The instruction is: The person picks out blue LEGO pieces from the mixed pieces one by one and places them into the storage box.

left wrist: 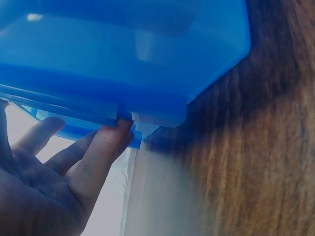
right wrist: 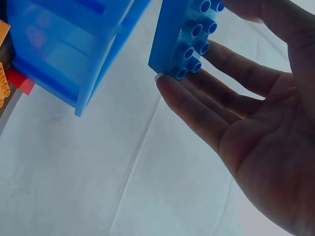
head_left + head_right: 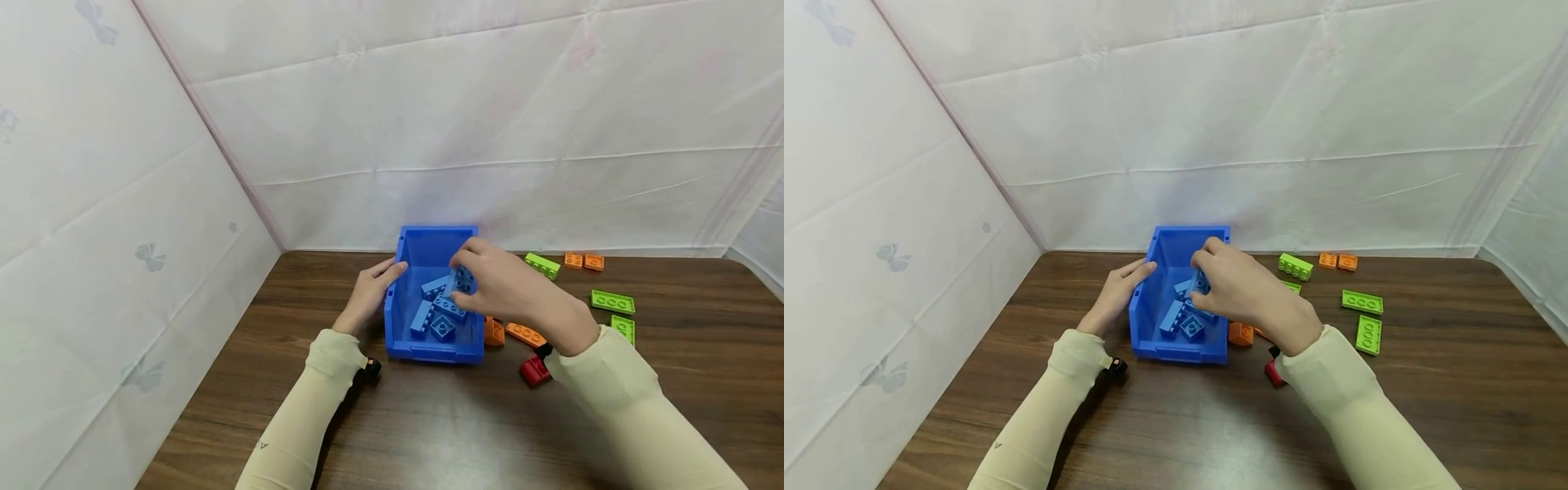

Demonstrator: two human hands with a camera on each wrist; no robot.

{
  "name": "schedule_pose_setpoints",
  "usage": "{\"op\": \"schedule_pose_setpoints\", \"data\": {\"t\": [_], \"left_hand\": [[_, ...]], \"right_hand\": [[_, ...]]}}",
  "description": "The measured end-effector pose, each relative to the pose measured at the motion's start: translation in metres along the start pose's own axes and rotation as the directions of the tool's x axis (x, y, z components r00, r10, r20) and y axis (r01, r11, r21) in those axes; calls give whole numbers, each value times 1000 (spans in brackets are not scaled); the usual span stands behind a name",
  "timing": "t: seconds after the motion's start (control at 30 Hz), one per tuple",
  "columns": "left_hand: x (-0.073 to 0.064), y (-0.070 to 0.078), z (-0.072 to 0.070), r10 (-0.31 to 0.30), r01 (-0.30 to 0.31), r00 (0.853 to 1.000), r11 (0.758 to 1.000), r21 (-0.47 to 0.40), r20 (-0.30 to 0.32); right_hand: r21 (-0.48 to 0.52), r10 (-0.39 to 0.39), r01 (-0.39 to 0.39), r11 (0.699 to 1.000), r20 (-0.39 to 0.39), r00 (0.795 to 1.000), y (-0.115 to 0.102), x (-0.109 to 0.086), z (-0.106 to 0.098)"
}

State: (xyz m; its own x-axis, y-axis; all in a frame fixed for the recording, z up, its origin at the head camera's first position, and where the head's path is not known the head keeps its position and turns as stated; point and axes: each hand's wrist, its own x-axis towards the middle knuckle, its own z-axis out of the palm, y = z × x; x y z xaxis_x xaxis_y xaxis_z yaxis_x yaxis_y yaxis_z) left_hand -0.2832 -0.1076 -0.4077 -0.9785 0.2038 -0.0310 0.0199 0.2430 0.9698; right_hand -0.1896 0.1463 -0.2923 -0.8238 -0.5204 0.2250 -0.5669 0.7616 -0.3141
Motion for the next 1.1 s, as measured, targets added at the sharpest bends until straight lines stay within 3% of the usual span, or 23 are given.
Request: {"op": "schedule_pose_setpoints", "data": {"t": [0.23,0.47,0.67,0.87,1.1], "left_hand": [[1,0,1,-12,12,1000,1000,6,-11],[-1,1,0,-30,30,999,999,17,15],[0,2,-1,-24,23,999,1000,15,25],[0,1,0,-22,21,1000,999,26,12],[0,0,0,-17,17,1000,1000,15,6]], "right_hand": [[-103,-45,59,993,133,990,-2,17,9],[-222,-71,130,966,258,964,-2,29,16],[-252,-31,132,959,368,929,0,38,25],[-249,35,94,964,472,881,2,42,36],[-259,101,53,964,545,832,3,45,47]]}}
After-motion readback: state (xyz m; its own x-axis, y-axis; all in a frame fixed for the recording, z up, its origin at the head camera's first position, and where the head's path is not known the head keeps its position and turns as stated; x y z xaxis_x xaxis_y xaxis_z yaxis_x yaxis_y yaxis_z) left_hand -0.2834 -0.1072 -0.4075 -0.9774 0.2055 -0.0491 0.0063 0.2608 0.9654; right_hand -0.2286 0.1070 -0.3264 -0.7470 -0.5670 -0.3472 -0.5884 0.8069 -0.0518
